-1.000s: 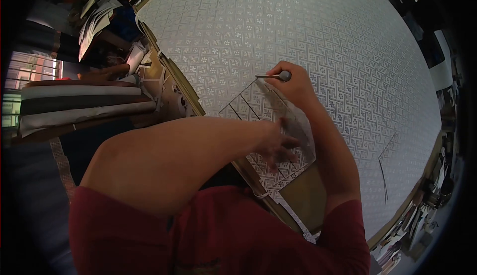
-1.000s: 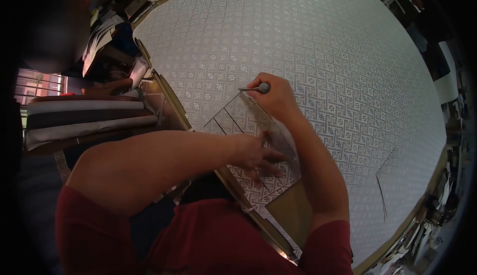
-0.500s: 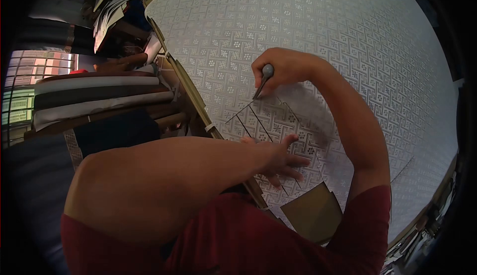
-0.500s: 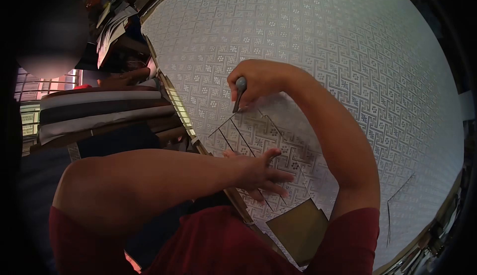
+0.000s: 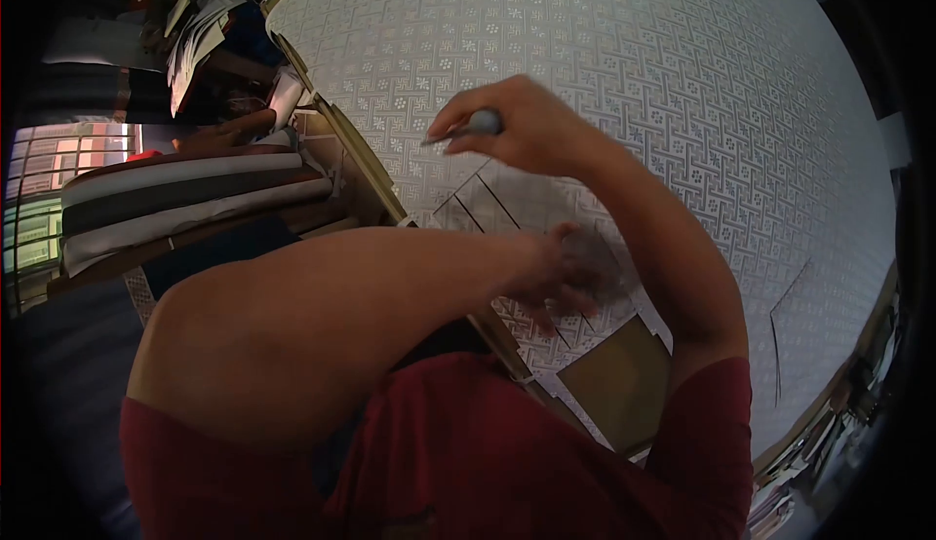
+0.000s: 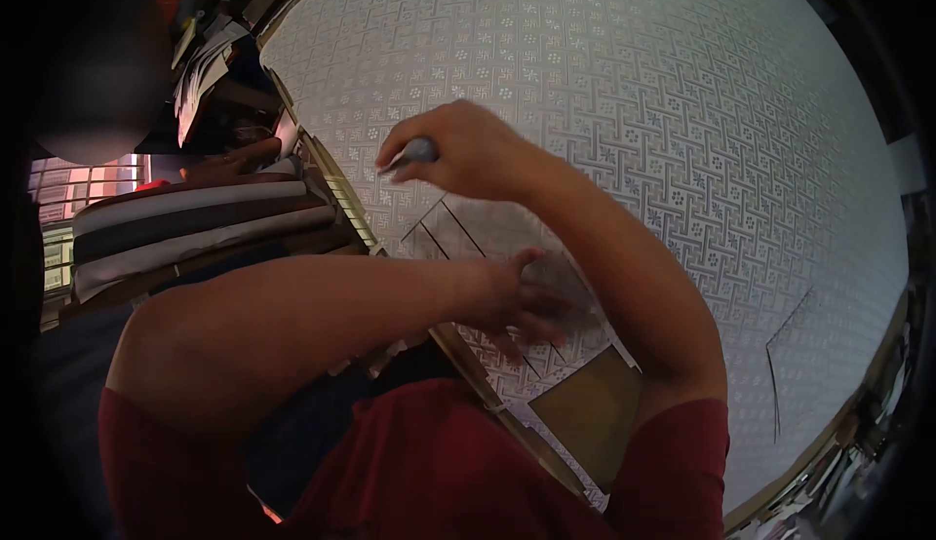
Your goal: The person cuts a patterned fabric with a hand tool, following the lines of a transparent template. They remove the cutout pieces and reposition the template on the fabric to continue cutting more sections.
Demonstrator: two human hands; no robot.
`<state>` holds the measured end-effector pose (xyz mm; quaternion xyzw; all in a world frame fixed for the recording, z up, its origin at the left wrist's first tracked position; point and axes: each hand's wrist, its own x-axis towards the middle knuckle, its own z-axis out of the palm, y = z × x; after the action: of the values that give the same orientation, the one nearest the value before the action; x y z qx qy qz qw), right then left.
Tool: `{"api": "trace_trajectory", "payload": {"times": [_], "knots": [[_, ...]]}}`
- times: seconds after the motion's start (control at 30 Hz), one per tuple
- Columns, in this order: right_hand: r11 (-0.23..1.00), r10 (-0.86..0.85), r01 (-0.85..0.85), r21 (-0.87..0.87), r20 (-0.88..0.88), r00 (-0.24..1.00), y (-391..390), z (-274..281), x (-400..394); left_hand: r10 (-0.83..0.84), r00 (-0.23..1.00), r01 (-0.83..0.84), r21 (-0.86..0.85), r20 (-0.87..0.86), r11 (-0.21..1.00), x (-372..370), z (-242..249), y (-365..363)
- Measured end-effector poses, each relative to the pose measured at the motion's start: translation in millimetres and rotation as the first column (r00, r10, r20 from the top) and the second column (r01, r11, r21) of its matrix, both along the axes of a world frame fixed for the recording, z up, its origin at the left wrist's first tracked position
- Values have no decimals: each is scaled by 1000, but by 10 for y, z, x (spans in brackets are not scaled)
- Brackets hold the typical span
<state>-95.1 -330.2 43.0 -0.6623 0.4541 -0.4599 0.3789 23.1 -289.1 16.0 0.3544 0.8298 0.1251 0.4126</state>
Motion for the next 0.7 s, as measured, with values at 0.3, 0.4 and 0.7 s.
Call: {"api": "trace_trajectory", "payload": {"times": [0.3,0.4,0.7], "knots": [[630,-776,708,318,303,553,1295,-26,-152,87,987,-87,8,-138,996,-10,69,-55],[362,-889,878,314,400,223,1725,-164,224,-212,972,200,-118,-97,973,-124,368,-61],[-163,-951,945,282,211,-227,2672,-377,1754,-241,789,259,-49,-565,965,5,317,-607]]}}
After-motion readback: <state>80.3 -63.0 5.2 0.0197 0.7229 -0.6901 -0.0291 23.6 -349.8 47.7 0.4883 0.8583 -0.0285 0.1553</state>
